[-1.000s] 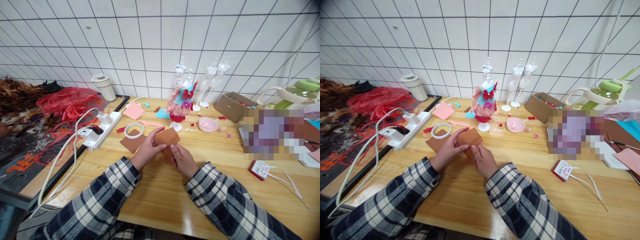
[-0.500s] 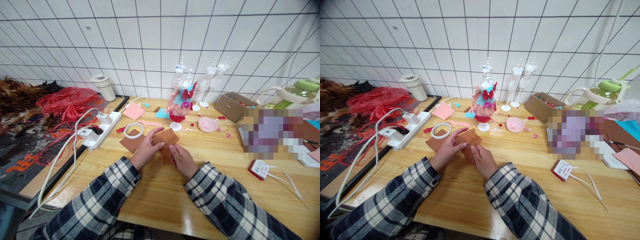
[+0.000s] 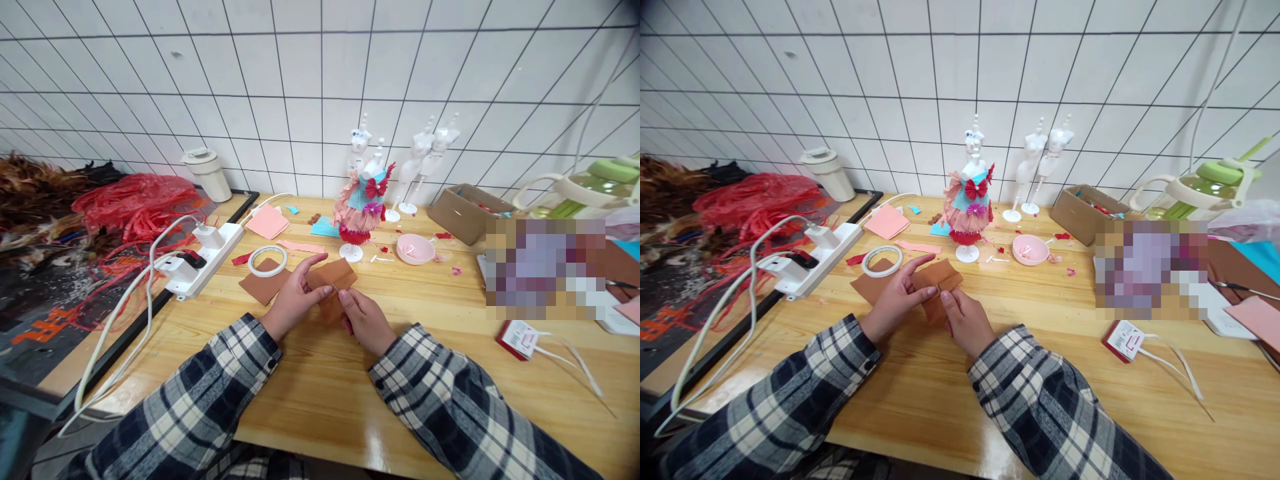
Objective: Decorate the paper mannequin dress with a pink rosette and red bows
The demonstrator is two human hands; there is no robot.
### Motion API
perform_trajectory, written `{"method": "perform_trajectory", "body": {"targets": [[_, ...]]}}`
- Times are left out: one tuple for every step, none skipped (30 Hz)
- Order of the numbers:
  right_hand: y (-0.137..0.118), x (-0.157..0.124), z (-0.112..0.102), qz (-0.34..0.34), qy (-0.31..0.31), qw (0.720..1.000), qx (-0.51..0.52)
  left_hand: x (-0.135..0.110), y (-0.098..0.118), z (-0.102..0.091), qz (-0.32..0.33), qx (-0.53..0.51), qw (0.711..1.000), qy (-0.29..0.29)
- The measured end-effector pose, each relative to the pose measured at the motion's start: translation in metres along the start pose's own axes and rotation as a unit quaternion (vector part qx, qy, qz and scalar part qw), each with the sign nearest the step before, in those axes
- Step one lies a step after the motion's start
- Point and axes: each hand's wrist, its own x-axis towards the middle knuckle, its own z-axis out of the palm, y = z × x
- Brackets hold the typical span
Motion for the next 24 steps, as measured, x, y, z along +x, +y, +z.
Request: {"method": "perform_trajectory", "body": {"targets": [[0.0001, 0.0000, 0.0001, 0.003, -0.001, 1.000, 0.000, 0.0002, -0.0005, -0.0004, 0.003, -0.004, 1.000, 0.004], [-0.0001, -0.0001, 0.0002, 0.005, -0.002, 1.000, 0.000, 0.0004, -0.0010, -0.0008, 0.005, -0.009, 1.000, 0.004], [-0.0003, -0.0001, 0.0003, 0.006, -0.004, 1.000, -0.002, 0.0005, -0.0015, -0.0011, 0.006, -0.011, 1.000, 0.002], [-0.0006, -0.0001, 0.0003, 0.006, -0.005, 1.000, -0.005, 0.0006, -0.0019, -0.0012, 0.005, -0.011, 1.000, -0.003], [-0.0009, 0.0000, 0.0003, 0.004, -0.006, 1.000, -0.007, 0.0005, -0.0023, -0.0012, 0.004, -0.008, 1.000, -0.008], [-0.0010, 0.0001, 0.0002, 0.002, -0.006, 1.000, -0.008, 0.0003, -0.0027, -0.0011, 0.002, -0.004, 1.000, -0.013], [-0.0011, 0.0002, 0.0001, 0.000, -0.006, 1.000, -0.008, 0.0001, -0.0032, -0.0009, 0.000, 0.001, 1.000, -0.018], [-0.0010, 0.0003, 0.0001, -0.002, -0.006, 1.000, -0.008, -0.0001, -0.0038, -0.0008, -0.001, 0.005, 1.000, -0.022], [-0.0007, 0.0005, 0.0001, -0.003, -0.005, 1.000, -0.008, -0.0003, -0.0045, -0.0007, -0.001, 0.005, 1.000, -0.026], [-0.0003, 0.0005, 0.0001, -0.002, -0.004, 1.000, -0.007, -0.0005, -0.0053, -0.0006, -0.001, 0.002, 0.999, -0.032], [0.0002, 0.0006, 0.0001, -0.003, -0.004, 1.000, -0.006, -0.0005, -0.0060, -0.0005, -0.001, -0.003, 0.999, -0.037], [0.0008, 0.0007, 0.0002, -0.004, -0.004, 1.000, -0.006, -0.0004, -0.0067, -0.0004, -0.002, -0.008, 0.999, -0.041], [0.0013, 0.0007, 0.0004, -0.006, -0.003, 1.000, -0.005, -0.0002, -0.0073, -0.0003, -0.002, -0.013, 0.999, -0.044], [0.0016, 0.0007, 0.0005, -0.007, -0.002, 1.000, -0.004, 0.0000, -0.0077, -0.0001, -0.001, -0.017, 0.999, -0.046], [0.0018, 0.0007, 0.0006, -0.008, -0.001, 1.000, -0.003, 0.0003, -0.0079, 0.0001, -0.001, -0.019, 0.999, -0.048], [0.0018, 0.0008, 0.0007, -0.009, -0.001, 1.000, -0.003, 0.0005, -0.0079, 0.0003, -0.001, -0.020, 0.999, -0.048], [0.0017, 0.0009, 0.0008, -0.009, -0.001, 1.000, -0.003, 0.0005, -0.0076, 0.0004, -0.002, -0.020, 0.999, -0.048], [0.0015, 0.0011, 0.0008, -0.009, -0.002, 1.000, -0.005, 0.0005, -0.0070, 0.0006, -0.002, -0.018, 0.999, -0.048], [0.0013, 0.0013, 0.0009, -0.010, -0.002, 1.000, -0.007, 0.0002, -0.0061, 0.0006, -0.003, -0.016, 0.999, -0.047], [0.0012, 0.0015, 0.0009, -0.012, -0.002, 1.000, -0.011, -0.0002, -0.0050, 0.0005, -0.003, -0.011, 0.999, -0.043], [0.0012, 0.0018, 0.0009, -0.016, 0.000, 1.000, -0.016, -0.0006, -0.0038, 0.0003, -0.003, -0.006, 0.999, -0.038], [0.0014, 0.0021, 0.0009, -0.020, 0.003, 1.000, -0.021, -0.0012, -0.0027, 0.0000, -0.002, -0.001, 0.999, -0.032], [0.0018, 0.0023, 0.0009, -0.025, 0.007, 0.999, -0.026, -0.0016, -0.0018, -0.0005, -0.001, 0.002, 1.000, -0.026], [0.0022, 0.0025, 0.0009, -0.029, 0.008, 0.999, -0.031, -0.0019, -0.0013, -0.0009, -0.001, 0.003, 1.000, -0.020]]}}
